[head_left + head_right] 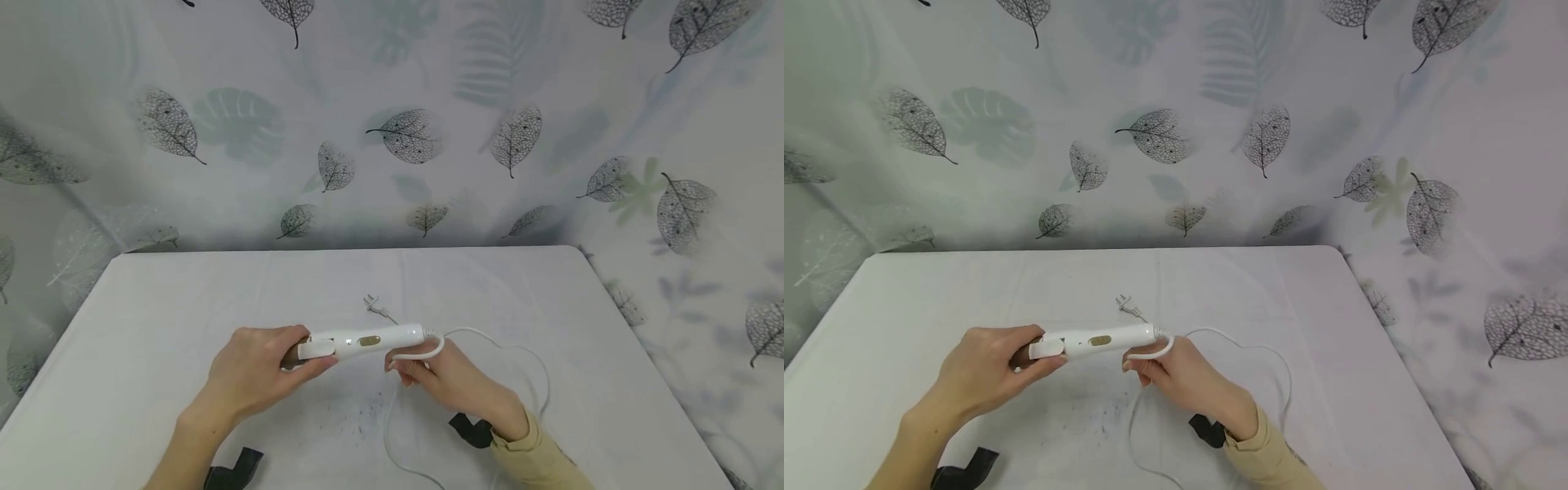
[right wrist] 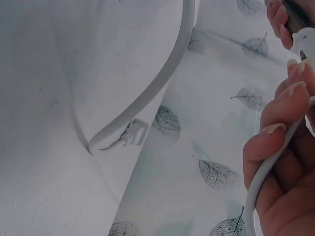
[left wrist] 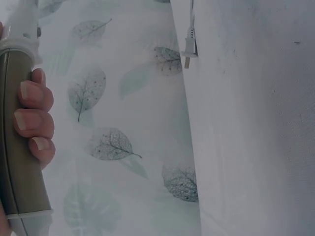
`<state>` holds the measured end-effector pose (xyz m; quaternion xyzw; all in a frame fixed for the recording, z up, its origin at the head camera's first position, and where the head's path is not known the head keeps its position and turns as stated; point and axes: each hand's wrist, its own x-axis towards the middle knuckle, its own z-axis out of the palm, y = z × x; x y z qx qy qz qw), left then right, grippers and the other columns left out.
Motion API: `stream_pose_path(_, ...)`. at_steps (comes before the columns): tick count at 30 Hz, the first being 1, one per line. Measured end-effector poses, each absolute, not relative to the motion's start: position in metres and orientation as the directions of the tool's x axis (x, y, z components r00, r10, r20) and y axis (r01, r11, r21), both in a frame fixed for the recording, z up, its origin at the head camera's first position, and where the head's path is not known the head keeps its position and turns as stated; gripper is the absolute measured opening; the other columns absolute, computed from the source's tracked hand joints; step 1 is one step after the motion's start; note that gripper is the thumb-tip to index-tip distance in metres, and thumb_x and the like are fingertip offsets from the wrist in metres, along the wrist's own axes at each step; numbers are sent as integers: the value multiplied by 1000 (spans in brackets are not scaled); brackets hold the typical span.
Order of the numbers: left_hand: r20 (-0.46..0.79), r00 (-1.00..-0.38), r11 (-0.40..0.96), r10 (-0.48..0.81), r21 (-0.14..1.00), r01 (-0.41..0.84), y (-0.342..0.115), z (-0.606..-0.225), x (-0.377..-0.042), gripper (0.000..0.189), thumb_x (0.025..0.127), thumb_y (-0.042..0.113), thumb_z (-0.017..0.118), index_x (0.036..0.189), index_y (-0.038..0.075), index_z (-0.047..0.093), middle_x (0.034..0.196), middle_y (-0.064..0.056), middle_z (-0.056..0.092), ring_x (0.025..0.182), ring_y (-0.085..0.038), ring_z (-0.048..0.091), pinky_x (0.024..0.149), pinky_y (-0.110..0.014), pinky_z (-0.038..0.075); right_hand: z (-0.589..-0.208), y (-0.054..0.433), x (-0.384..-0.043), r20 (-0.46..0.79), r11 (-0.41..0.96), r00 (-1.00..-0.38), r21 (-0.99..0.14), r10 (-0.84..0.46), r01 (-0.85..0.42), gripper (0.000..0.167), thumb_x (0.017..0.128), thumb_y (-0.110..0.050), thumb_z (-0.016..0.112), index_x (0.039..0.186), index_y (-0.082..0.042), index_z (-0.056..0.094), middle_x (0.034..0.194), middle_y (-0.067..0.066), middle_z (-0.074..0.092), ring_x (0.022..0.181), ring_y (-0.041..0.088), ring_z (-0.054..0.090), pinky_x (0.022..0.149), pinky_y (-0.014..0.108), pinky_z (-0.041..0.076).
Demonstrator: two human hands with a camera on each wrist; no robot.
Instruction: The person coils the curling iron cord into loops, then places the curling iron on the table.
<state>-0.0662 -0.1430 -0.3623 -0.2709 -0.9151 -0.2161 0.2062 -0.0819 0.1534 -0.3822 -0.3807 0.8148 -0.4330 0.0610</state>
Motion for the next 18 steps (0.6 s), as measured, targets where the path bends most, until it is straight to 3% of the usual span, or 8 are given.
stream_pose_path(3,455,-779,751,431,299,589,-142,-364,-65,46,87,58,69,68,25,44,58,21,24,50,8,20,46,-13,18,-380,156,-83,173,384,-755,-777,-633,-500,10,100,-9,60,99,-12,69,83,-1,65,72,2,56,69,23,49)
stream_pose_path(6,419,-789,745,449,312,589,-141,-365,-64,48,86,55,72,66,27,40,57,21,22,50,8,18,46,-14,17,-377,158,-86,165,419,-781,-768,-602,-485,19,96,5,58,91,-12,65,79,-5,60,70,3,50,66,22,45)
stream_pose_path(9,375,-809,748,453,335,573,-140,-366,-62,49,86,55,72,65,27,38,57,21,20,51,7,17,46,-15,17,-376,161,-89,251,438,-764,-696,-594,-569,35,82,20,58,90,-13,65,81,-7,57,72,4,47,66,23,44)
stream_pose_path(11,336,-825,753,454,350,557,-139,-365,-62,50,87,56,71,64,27,38,57,21,19,51,7,16,46,-16,17,-376,163,-91,342,464,-739,-608,-580,-645,41,76,22,64,95,-15,68,87,-7,62,76,6,52,70,25,47)
stream_pose_path(14,285,-843,765,456,360,535,-137,-365,-61,50,88,58,69,64,27,37,57,20,18,50,6,17,46,-16,18,-379,165,-94,472,537,-696,-443,-541,-718,31,77,9,77,96,-14,70,87,-7,66,79,10,59,80,33,49)
stream_pose_path(18,258,-852,775,456,357,522,-136,-365,-61,49,89,57,68,65,27,37,57,19,18,50,5,17,47,-17,18,-383,168,-97,563,634,-680,-321,-470,-704,14,83,-12,80,89,-14,68,80,-8,65,74,11,58,75,35,45)
